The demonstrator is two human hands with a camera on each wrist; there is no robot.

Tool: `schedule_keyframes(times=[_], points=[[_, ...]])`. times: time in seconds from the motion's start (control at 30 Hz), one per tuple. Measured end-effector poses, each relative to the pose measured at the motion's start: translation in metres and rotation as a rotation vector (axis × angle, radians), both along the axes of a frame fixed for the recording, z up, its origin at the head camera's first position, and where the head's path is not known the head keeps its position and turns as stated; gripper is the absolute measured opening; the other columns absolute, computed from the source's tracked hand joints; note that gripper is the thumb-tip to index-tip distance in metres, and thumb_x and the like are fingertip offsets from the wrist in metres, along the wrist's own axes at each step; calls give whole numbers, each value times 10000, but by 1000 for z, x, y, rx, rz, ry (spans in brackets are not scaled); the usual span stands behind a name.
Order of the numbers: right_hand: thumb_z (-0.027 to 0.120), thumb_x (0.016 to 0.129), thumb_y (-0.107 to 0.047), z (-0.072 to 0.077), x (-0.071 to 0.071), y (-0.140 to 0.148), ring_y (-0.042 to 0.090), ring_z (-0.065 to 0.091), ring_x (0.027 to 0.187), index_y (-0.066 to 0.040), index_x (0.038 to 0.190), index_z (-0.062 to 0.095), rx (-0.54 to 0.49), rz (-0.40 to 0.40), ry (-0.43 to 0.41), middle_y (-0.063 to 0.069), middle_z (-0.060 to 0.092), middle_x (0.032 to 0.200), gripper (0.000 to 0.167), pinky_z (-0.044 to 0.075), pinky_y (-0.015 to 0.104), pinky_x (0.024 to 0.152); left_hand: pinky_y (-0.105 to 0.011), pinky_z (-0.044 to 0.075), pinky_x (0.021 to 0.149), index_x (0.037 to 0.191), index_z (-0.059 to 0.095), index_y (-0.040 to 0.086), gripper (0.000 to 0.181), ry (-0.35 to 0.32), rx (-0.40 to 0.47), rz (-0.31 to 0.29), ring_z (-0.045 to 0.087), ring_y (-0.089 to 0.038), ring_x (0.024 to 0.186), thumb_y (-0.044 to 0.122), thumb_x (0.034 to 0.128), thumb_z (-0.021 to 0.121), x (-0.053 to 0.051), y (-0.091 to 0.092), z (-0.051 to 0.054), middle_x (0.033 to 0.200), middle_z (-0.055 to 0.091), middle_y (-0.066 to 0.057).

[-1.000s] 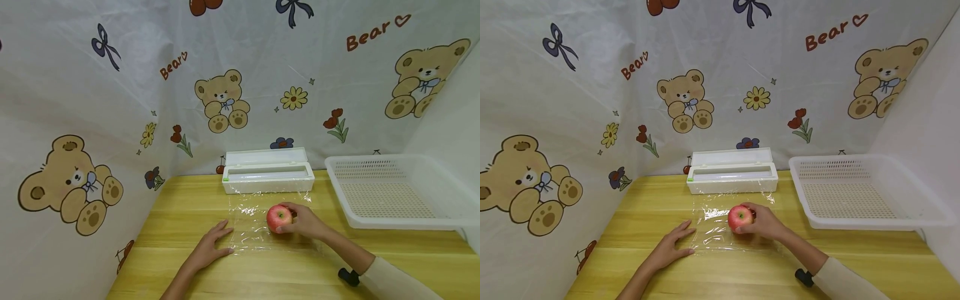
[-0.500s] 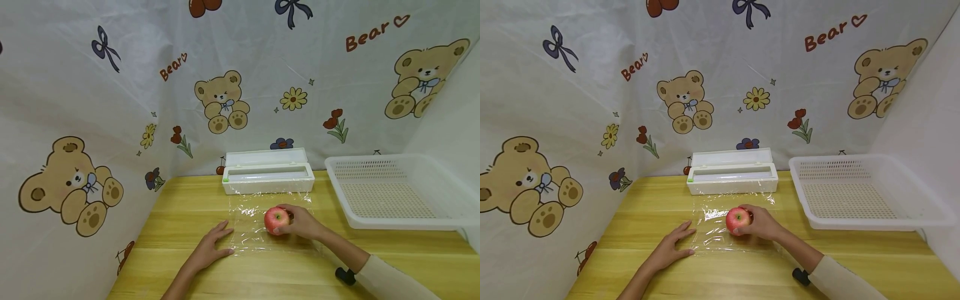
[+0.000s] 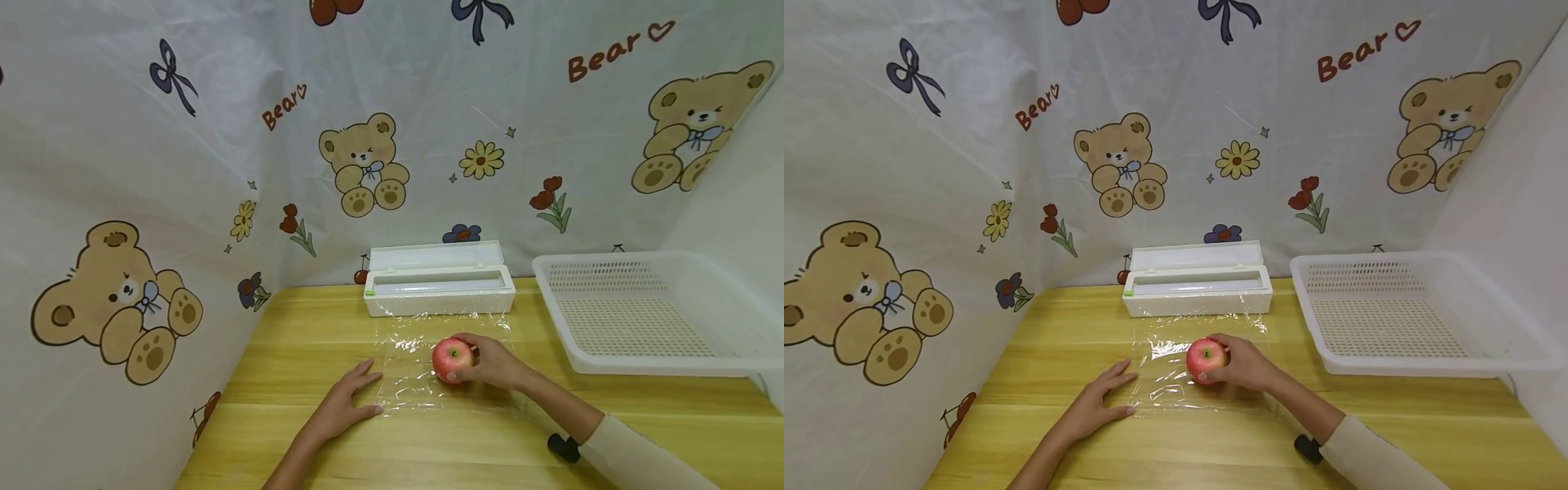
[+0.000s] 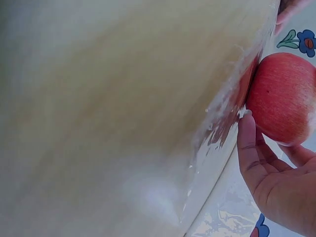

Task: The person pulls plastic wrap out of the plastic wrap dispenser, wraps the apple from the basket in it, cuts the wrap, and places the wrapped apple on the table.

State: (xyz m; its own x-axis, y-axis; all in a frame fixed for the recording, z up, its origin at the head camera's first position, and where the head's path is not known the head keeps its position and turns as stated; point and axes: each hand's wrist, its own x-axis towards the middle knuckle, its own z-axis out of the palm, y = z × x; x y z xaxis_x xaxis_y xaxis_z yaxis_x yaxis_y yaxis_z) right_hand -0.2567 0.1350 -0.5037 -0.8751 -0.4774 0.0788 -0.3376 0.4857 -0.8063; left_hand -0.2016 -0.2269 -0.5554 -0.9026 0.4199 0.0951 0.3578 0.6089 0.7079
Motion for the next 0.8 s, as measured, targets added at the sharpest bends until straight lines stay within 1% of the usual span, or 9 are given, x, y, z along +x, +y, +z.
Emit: schedule_keyframes(times=[0.13,0.37,0.53,0.67,0.73,0.8], points=[[898,775,-326,1,-2,2,209,609,981,20,1378,556,6,23,5,80,671,1167,775,545,339,818,-629,270,1168,1463,562,166,689,2,7,-2,223,-333,1524,412,866,802,-1,0,0,1646,305,-57],[891,782,-342,1,-1,3,210,603,1005,29,1399,531,16,39,2,83,659,1188,804,542,336,841,-620,269,1173,1464,561,166,690,-4,7,-5,214,-319,1528,409,866,803,0,1,0,1647,301,-54],[891,784,-332,1,-1,5,218,608,997,34,1398,527,23,44,5,84,663,1170,802,545,325,821,-627,268,1170,1467,556,156,690,-8,9,-10,213,-329,1527,407,872,797,1,2,1,1649,296,-64],[885,795,-320,2,-1,8,226,612,987,50,1439,475,28,51,-7,121,638,1196,849,548,310,794,-624,260,1175,1464,561,156,679,-3,2,-7,215,-328,1526,392,873,800,1,1,1,1647,299,-63],[885,797,-317,2,0,9,231,625,983,55,1461,445,19,54,-12,151,626,1220,879,559,332,801,-626,259,1174,1461,564,157,674,3,1,-5,219,-328,1525,388,874,800,1,1,2,1646,303,-62],[884,799,-313,4,1,11,243,642,978,52,1473,429,6,57,-17,179,617,1235,892,569,384,825,-625,258,1175,1460,565,159,672,5,3,-4,219,-327,1526,386,874,801,1,1,2,1646,302,-62]])
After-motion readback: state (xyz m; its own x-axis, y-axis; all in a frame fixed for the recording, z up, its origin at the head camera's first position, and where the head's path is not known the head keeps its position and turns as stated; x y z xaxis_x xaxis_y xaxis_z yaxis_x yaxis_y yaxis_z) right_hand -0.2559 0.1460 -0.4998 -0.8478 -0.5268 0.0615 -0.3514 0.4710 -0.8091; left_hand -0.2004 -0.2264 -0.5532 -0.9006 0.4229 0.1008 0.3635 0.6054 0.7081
